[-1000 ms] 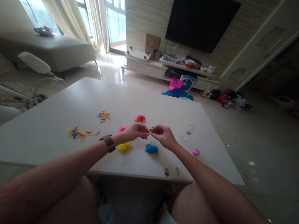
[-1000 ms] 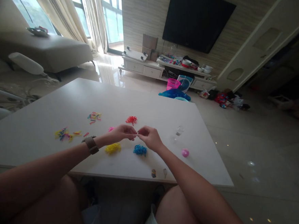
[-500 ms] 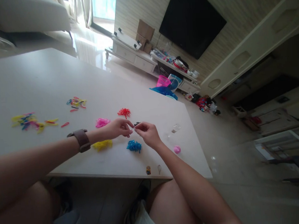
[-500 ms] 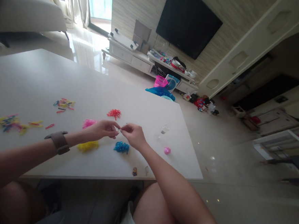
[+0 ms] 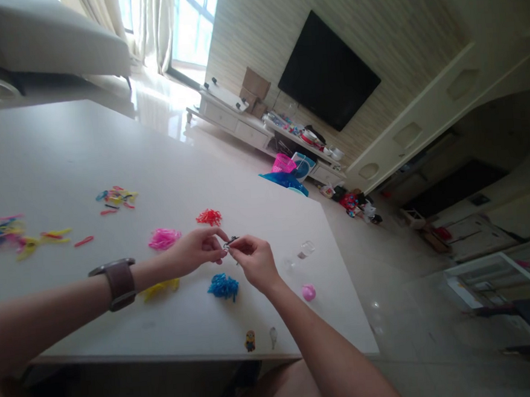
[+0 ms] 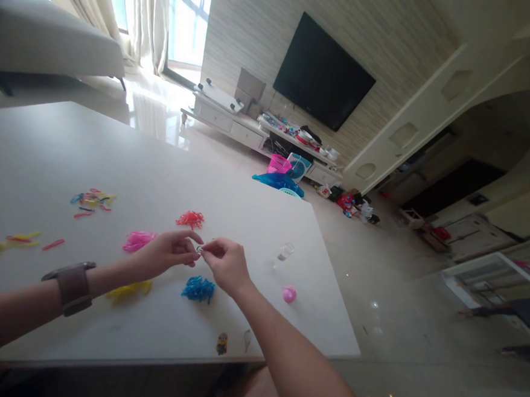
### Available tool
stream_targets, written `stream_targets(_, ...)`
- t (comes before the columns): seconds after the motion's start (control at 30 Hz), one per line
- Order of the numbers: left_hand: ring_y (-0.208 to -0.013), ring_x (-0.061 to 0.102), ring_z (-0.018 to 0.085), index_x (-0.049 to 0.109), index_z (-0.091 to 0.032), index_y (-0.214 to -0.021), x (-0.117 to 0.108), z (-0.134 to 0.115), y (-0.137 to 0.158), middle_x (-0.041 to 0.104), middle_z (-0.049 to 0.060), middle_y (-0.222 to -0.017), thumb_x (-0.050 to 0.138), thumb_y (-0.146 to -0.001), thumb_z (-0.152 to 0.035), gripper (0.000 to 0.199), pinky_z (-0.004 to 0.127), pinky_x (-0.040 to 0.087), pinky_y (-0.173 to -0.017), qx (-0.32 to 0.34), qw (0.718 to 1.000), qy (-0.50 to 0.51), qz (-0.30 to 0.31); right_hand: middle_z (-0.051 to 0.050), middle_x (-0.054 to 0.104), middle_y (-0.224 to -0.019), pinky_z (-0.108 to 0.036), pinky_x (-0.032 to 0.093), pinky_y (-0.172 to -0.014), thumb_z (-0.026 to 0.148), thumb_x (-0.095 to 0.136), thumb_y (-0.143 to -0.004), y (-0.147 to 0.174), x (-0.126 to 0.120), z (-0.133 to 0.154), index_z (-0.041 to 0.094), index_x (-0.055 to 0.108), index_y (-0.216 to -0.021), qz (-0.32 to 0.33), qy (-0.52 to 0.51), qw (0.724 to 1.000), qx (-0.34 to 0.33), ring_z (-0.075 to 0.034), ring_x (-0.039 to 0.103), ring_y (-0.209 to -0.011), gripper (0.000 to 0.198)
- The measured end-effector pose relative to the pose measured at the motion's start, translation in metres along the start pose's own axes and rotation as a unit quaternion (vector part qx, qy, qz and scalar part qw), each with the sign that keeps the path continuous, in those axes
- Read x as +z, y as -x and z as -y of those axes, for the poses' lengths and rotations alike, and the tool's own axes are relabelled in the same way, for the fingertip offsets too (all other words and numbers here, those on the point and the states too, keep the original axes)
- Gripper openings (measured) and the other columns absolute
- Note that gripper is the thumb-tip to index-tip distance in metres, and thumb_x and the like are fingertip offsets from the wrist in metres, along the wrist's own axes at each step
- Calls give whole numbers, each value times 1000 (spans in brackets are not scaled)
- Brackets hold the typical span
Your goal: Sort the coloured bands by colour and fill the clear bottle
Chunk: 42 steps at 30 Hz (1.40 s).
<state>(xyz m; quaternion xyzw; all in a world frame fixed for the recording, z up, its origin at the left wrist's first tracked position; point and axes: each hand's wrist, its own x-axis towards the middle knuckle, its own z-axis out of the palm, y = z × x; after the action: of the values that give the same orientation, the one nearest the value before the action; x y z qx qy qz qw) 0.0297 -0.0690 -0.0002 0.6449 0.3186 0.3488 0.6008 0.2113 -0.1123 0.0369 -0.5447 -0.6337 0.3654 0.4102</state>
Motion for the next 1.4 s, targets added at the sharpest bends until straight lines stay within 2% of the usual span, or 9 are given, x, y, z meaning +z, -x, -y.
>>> stream_targets(0.2, -71, 71, 20, 68, -19, -91, 0, 6, -2, 72, 3, -71, 73, -77, -45, 29, 30, 57, -68, 12, 1000, -3, -24, -3, 73, -73, -31, 53, -65, 33, 74, -75, -3, 0, 2, 20, 73, -77, -10, -19, 1000, 19, -19, 67, -68, 14)
stream_targets(0.47, -76, 70, 19, 70, -18, -79, -4, 4, 0, 74, 4, -76, 72, -77, -35, 17, 30, 56, -73, 13, 998, -33, -44, -3, 73, -73, -30, 52, -66, 30, 74, -74, -4, 3, -4, 19, 73, -76, -19, -4, 1000, 13, -18, 66, -68, 11)
stream_targets(0.67, -70, 70, 19, 70, -20, -94, -5, 5, -3, 73, 2, -70, 72, -78, -41, 27, 29, 54, -65, 18, 998, -32, -56, -3, 73, -71, -31, 53, -63, 32, 73, -75, -6, 3, -1, 20, 72, -75, -21, -4, 1000, 18, -20, 66, -66, 12)
stream_targets(0.83, -70, 69, 19, 70, -19, -78, -5, 4, -2, 73, 3, -71, 72, -78, -39, 20, 27, 51, -64, 30, 995, -76, -63, -4, 73, -72, -31, 53, -65, 31, 73, -74, -7, 3, -2, 20, 72, -77, -26, 10, 999, 21, -20, 67, -68, 12)
stream_targets(1.0, -72, 69, 19, 68, -19, -74, -6, 1, 0, 73, 3, -72, 71, -79, -37, 18, 28, 52, -66, 41, 993, -83, -75, -4, 73, -72, -31, 51, -64, 31, 70, -75, -8, 4, -9, 19, 72, -77, -27, 27, 999, 17, -19, 65, -66, 12)
stream_targets(1.07, -70, 69, 20, 69, -18, -76, -8, 0, 0, 73, 4, -72, 71, -78, -36, 18, 28, 52, -65, 33, 992, -89, -79, -4, 73, -72, -30, 51, -63, 30, 69, -75, -10, 4, -12, 19, 72, -76, -14, 43, 999, 11, -19, 65, -66, 11)
stream_targets(1.17, -70, 70, 19, 68, -16, -82, -15, 1, -2, 72, 5, -72, 73, -76, -34, 20, 29, 53, -67, 11, 993, -75, -95, -4, 73, -72, -29, 50, -65, 29, 68, -75, -14, 4, -18, 18, 72, -75, -29, 59, 998, 10, -18, 65, -67, 11)
stream_targets(1.3, -72, 69, 18, 70, -15, -80, -31, 8, -5, 73, 7, -75, 74, -75, -30, 16, 29, 53, -71, -13, 985, -115, -127, -4, 74, -74, -27, 50, -66, 21, 67, -72, -19, 1, -27, 17, 73, -77, -44, 125, 991, 32, -16, 66, -68, 8)
stream_targets(1.4, -70, 69, 17, 73, -15, -81, -42, 10, -8, 74, 6, -76, 73, -75, -24, 11, 27, 52, -66, -51, 975, -153, -154, -3, 75, -75, -25, 49, -67, 15, 67, -72, -21, -2, -33, 18, 73, -75, -56, 175, 982, 44, -15, 67, -69, 7)
